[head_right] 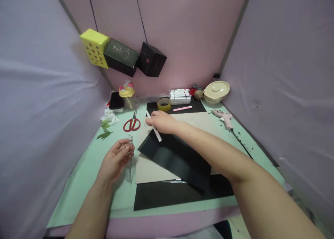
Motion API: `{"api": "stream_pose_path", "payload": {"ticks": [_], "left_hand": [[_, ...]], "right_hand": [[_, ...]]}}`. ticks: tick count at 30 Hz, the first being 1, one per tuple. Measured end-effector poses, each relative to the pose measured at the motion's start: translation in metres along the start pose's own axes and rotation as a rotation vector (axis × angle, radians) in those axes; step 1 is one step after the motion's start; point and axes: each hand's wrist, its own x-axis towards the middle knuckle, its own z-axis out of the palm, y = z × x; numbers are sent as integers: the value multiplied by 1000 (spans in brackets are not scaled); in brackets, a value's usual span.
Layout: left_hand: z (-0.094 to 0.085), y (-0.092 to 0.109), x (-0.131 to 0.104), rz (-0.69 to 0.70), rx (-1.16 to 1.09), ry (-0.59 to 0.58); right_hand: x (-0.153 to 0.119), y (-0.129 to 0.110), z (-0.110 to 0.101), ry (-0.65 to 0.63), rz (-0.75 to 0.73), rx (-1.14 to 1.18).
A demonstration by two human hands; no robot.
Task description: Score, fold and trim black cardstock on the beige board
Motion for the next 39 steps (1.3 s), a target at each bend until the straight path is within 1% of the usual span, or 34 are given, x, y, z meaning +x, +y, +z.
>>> {"api": "stream_pose_path", "payload": {"ticks": [1, 2, 4, 5, 6, 8, 9, 10, 11, 12, 13, 14, 15, 17, 19, 21, 22, 24, 27, 30, 32, 34, 39], "left_hand": [[0, 0, 0, -1, -2, -4], [-1, 0, -1, -1, -4, -9], [-1, 0, -2, 2, -8, -20], [-2, 1, -2, 4, -10, -23], [-2, 1, -2, 4, -12, -26], [-2, 3, -3, 5, -13, -29], [-1, 5, -4, 9, -12, -31], [0, 6, -5, 13, -10, -33], [1, 8, -6, 20, -7, -36], [3, 10, -8, 27, -4, -39], [6, 12, -10, 33, 5, -46], [10, 14, -13, 38, 20, -61], [15, 17, -16, 42, 44, -81], [29, 23, -23, 42, 108, -145], [47, 26, -28, 18, 171, -222], [69, 23, -28, -35, 216, -299], [81, 18, -26, -68, 236, -341], [103, 2, -18, -138, 264, -405], [128, -31, 0, -195, 336, -406], [138, -59, 12, -164, 458, -410], [139, -70, 14, -95, 598, -398], [139, -74, 12, 7, 763, -389], [141, -72, 5, 300, 1189, -413]], "right_hand": [[-3, -3, -2, 56, -6, 12], [-11, -3, -6, 139, 4, 36], [-39, 2, -18, 362, 82, 116], [-59, 7, -24, 475, 174, 153], [-81, 12, -30, 578, 295, 181], [-130, 25, -34, 732, 592, 203], [-154, 32, -33, 802, 735, 191], [-175, 37, -30, 818, 875, 179], [-193, 42, -25, 791, 998, 216], [-207, 45, -18, 741, 1085, 340], [-217, 48, -11, 700, 1139, 496], [-223, 49, -4, 645, 1156, 610], [-224, 49, 2, 605, 1152, 691], [-218, 48, 13, 546, 1104, 778], [-203, 46, 21, 523, 1046, 775], [-184, 45, 28, 523, 1004, 728], [-175, 45, 31, 523, 985, 720], [-157, 45, 38, 515, 945, 719], [-142, 45, 47, 504, 881, 674], [-139, 45, 52, 503, 831, 581], [-141, 45, 54, 496, 806, 519], [-143, 45, 55, 475, 778, 469], [-143, 47, 56, 405, 724, 388]]}}
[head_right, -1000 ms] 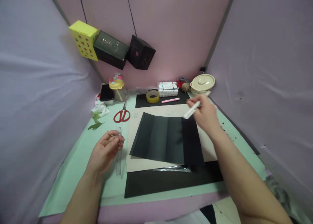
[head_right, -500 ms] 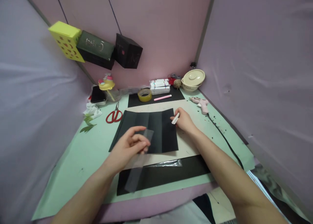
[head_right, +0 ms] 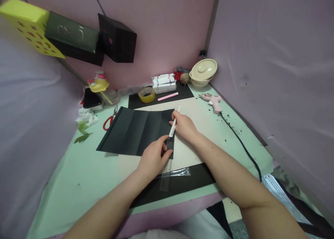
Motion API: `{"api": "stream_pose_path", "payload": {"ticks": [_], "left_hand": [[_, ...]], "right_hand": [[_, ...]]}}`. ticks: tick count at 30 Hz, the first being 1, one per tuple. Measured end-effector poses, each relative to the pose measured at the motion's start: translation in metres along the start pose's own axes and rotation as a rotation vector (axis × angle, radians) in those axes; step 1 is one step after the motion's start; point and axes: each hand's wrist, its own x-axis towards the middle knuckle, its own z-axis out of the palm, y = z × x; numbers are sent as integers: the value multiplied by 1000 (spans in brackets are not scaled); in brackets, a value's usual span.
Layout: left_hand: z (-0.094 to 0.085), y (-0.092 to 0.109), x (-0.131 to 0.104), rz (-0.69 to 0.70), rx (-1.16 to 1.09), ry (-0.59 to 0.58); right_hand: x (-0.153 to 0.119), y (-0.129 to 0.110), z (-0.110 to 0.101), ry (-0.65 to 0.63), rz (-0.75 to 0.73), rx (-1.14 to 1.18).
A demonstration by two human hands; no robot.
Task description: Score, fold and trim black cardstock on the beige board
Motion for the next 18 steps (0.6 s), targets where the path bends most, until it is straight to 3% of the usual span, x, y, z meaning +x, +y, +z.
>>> {"api": "stream_pose_path", "payload": {"ticks": [5, 10, 15, 18], "left_hand": [[-1, 1, -3, 81, 273, -9], [-9, -4, -4, 197, 209, 20], [-14, -10, -6, 288, 202, -167], [-13, -9, -10, 296, 238, -210]], "right_hand": [[2, 2, 0, -21, -23, -31], [2, 3, -1, -27, -39, -29], [3, 4, -2, -25, -39, -29], [3, 4, -2, -25, -36, -34]]}}
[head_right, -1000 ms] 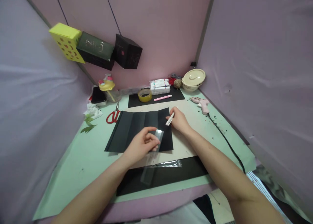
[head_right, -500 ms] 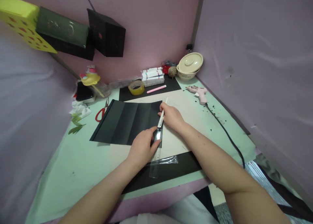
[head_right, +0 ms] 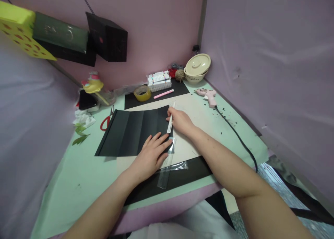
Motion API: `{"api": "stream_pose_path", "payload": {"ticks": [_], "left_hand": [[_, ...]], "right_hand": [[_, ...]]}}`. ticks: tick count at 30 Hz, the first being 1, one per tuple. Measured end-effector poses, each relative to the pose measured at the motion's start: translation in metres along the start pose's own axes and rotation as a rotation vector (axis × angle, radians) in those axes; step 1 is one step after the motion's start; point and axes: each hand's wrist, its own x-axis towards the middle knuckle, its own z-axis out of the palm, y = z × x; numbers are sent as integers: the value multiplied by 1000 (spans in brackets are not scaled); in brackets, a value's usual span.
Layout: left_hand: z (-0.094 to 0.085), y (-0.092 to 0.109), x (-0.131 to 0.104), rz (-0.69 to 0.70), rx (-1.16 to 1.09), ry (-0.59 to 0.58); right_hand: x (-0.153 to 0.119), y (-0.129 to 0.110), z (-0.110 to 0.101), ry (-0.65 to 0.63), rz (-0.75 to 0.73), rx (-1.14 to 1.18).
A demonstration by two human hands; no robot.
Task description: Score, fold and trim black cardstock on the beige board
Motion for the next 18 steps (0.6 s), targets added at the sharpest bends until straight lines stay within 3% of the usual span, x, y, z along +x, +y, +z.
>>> {"api": "stream_pose_path", "payload": {"ticks": [7, 18], "left_hand": [[1, 8, -6, -8, 23, -6], [-1, 5, -7, -18, -111, 0]], "right_hand": [[0, 0, 0, -6, -2, 9], [-1, 3, 0, 2, -9, 35]]}}
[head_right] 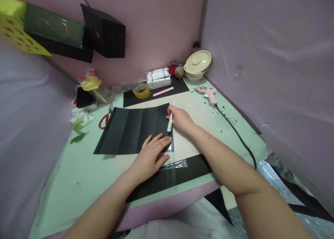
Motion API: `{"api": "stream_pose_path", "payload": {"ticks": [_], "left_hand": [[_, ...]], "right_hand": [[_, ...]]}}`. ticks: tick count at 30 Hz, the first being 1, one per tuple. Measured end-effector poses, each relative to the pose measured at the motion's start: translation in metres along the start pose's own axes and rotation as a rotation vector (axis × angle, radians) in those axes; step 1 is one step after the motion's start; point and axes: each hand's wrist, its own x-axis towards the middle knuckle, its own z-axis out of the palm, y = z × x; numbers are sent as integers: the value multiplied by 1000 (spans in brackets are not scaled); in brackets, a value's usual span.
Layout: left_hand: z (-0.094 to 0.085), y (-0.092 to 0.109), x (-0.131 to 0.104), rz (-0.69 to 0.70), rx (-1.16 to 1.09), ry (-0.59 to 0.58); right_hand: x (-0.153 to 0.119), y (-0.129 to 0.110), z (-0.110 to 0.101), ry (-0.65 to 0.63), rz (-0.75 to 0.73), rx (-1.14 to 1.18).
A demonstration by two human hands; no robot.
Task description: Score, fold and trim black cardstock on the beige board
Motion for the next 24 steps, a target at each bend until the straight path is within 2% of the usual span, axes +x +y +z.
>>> {"api": "stream_pose_path", "payload": {"ticks": [8, 16, 24], "left_hand": [[0, -1, 0, 26, 42, -17], [3, 1, 0, 117, 155, -32], [3, 2, -8, 147, 168, -38]], "right_hand": [[0, 1, 0, 27, 5, 42], [0, 2, -1, 40, 4, 68], [1, 1, -1, 28, 7, 59]]}}
